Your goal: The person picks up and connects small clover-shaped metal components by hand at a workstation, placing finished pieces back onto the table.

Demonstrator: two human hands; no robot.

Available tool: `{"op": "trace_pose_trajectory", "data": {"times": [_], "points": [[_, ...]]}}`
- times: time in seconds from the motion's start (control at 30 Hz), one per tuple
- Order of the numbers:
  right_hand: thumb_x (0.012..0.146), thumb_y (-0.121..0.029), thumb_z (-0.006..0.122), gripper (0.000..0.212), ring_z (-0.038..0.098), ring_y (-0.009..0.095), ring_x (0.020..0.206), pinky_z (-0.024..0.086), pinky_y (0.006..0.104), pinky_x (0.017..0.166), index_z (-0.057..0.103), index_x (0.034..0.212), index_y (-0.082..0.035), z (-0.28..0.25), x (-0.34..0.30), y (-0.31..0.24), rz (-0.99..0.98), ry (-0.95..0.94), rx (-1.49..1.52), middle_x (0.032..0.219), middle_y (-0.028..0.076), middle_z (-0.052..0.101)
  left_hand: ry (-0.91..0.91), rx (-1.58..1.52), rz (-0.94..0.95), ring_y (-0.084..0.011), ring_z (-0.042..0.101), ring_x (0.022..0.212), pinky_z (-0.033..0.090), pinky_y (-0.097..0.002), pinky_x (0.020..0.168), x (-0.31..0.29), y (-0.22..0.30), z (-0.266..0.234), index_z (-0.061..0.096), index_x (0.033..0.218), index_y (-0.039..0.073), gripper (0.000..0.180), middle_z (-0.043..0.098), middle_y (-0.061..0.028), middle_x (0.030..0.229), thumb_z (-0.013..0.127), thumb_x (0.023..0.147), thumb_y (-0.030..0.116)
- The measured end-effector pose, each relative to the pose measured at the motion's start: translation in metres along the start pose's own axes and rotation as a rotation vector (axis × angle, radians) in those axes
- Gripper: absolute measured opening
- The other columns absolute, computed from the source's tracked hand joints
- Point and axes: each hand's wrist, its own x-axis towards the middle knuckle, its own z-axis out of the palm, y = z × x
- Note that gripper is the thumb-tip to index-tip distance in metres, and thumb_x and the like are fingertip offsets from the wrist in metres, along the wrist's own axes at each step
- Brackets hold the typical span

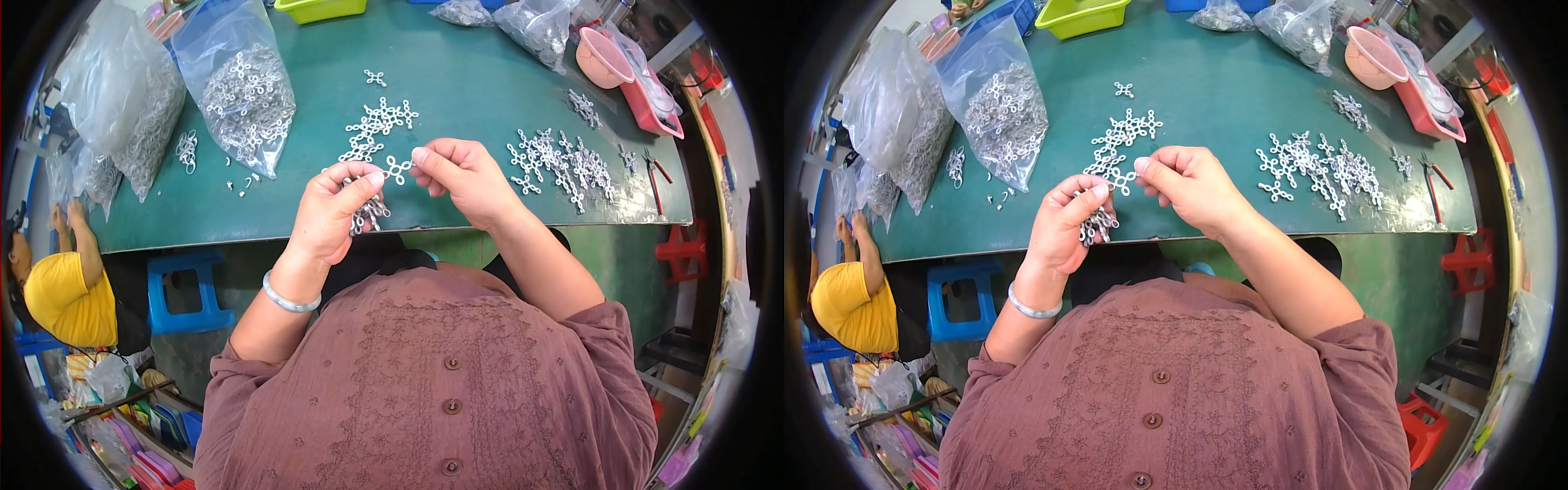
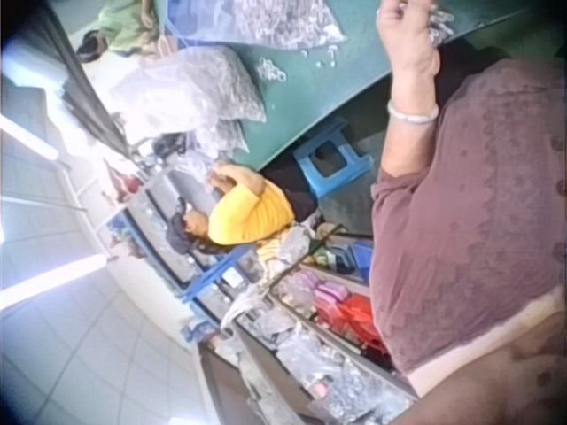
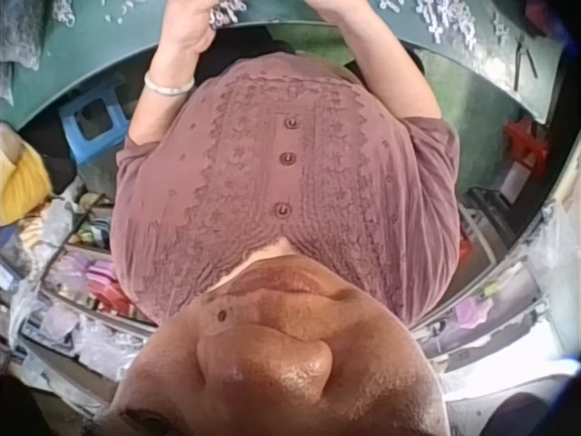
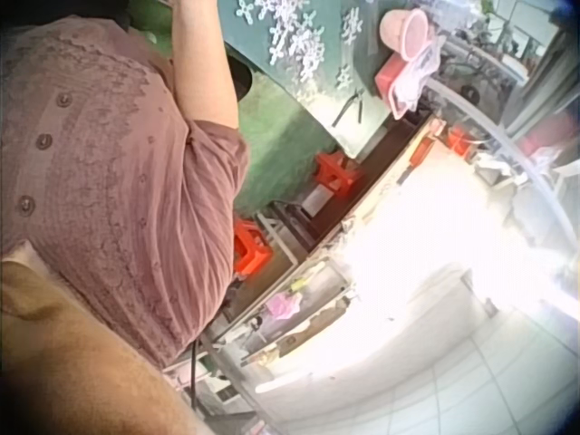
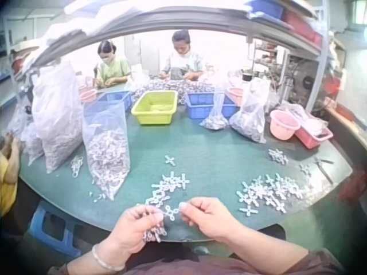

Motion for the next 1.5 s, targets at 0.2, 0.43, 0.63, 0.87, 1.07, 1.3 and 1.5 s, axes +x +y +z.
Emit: {"op": "trace_pose_trajectory", "data": {"times": [0.2, 0.43, 0.63, 0.87, 1.07, 1.3, 1.5], "points": [[0.082, -0.023, 0.057, 0.022, 0.044, 0.004, 0.055, 0.038, 0.0169, 0.051, 0.060, 0.075, -0.003, -0.003, -0.002, 0.002, 0.095, -0.028, 0.112, 0.067, 0.000, 0.055, -0.047, -0.107, -0.013, -0.0101, 0.054, 0.056, 0.040, -0.0170, 0.039, 0.001, -0.001, -0.001, 0.056, 0.090, 0.004, 0.012, 0.054, -0.0044, 0.071, 0.054, 0.083, 0.014], [0.080, -0.014, 0.059, 0.013, 0.050, 0.010, 0.058, 0.039, 0.0243, 0.051, 0.058, 0.075, -0.002, -0.001, -0.004, 0.011, -0.369, 0.038, -0.297, 0.068, 0.002, 0.055, -0.054, -0.190, -0.047, -0.0126, 0.053, 0.058, 0.040, -0.0181, 0.040, 0.002, -0.009, -0.002, 0.056, 0.094, 0.004, 0.015, 0.053, -0.0054, 0.072, 0.052, 0.085, 0.015], [0.075, -0.003, 0.061, 0.006, 0.052, 0.015, 0.060, 0.040, 0.0253, 0.052, 0.059, 0.080, -0.002, 0.003, -0.008, 0.010, -0.636, 0.050, -0.452, 0.071, 0.007, 0.054, -0.094, -0.216, 0.058, -0.0145, 0.052, 0.060, 0.042, -0.0194, 0.042, 0.001, -0.007, -0.003, 0.056, 0.100, 0.005, 0.019, 0.054, -0.0062, 0.074, 0.052, 0.084, 0.014], [0.075, -0.001, 0.061, 0.006, 0.051, 0.011, 0.060, 0.040, 0.0231, 0.052, 0.059, 0.080, 0.000, 0.006, -0.011, 0.011, -0.647, 0.097, -0.429, 0.073, 0.005, 0.055, -0.136, -0.292, 0.065, -0.0158, 0.052, 0.063, 0.044, -0.0217, 0.044, 0.001, -0.010, -0.006, 0.055, 0.103, 0.005, 0.022, 0.054, -0.0063, 0.075, 0.052, 0.085, 0.016], [0.080, -0.012, 0.058, 0.012, 0.049, 0.008, 0.057, 0.039, 0.0203, 0.053, 0.060, 0.082, 0.000, 0.010, -0.011, 0.010, -0.148, 0.067, 0.008, 0.071, 0.001, 0.057, -0.157, -0.318, 0.042, -0.0149, 0.052, 0.063, 0.044, -0.0217, 0.045, 0.000, -0.009, -0.004, 0.055, 0.102, 0.004, 0.021, 0.055, -0.0055, 0.075, 0.052, 0.085, 0.017], [0.080, -0.013, 0.058, 0.012, 0.049, 0.008, 0.055, 0.040, 0.0201, 0.053, 0.059, 0.082, -0.001, 0.009, -0.007, 0.012, 0.254, -0.056, 0.436, 0.069, 0.004, 0.058, -0.062, -0.249, -0.012, -0.0140, 0.054, 0.061, 0.042, -0.0215, 0.044, 0.006, -0.009, -0.009, 0.055, 0.095, 0.004, 0.017, 0.054, -0.0035, 0.071, 0.051, 0.086, 0.018], [0.078, -0.012, 0.060, 0.010, 0.050, 0.009, 0.054, 0.040, 0.0199, 0.051, 0.058, 0.081, -0.002, 0.001, -0.012, 0.017, 0.268, 0.015, 0.480, 0.068, 0.004, 0.058, -0.130, -0.281, -0.048, -0.0139, 0.053, 0.062, 0.042, -0.0209, 0.044, 0.016, -0.006, -0.009, 0.053, 0.100, 0.003, 0.021, 0.053, -0.0040, 0.073, 0.049, 0.087, 0.019]]}}
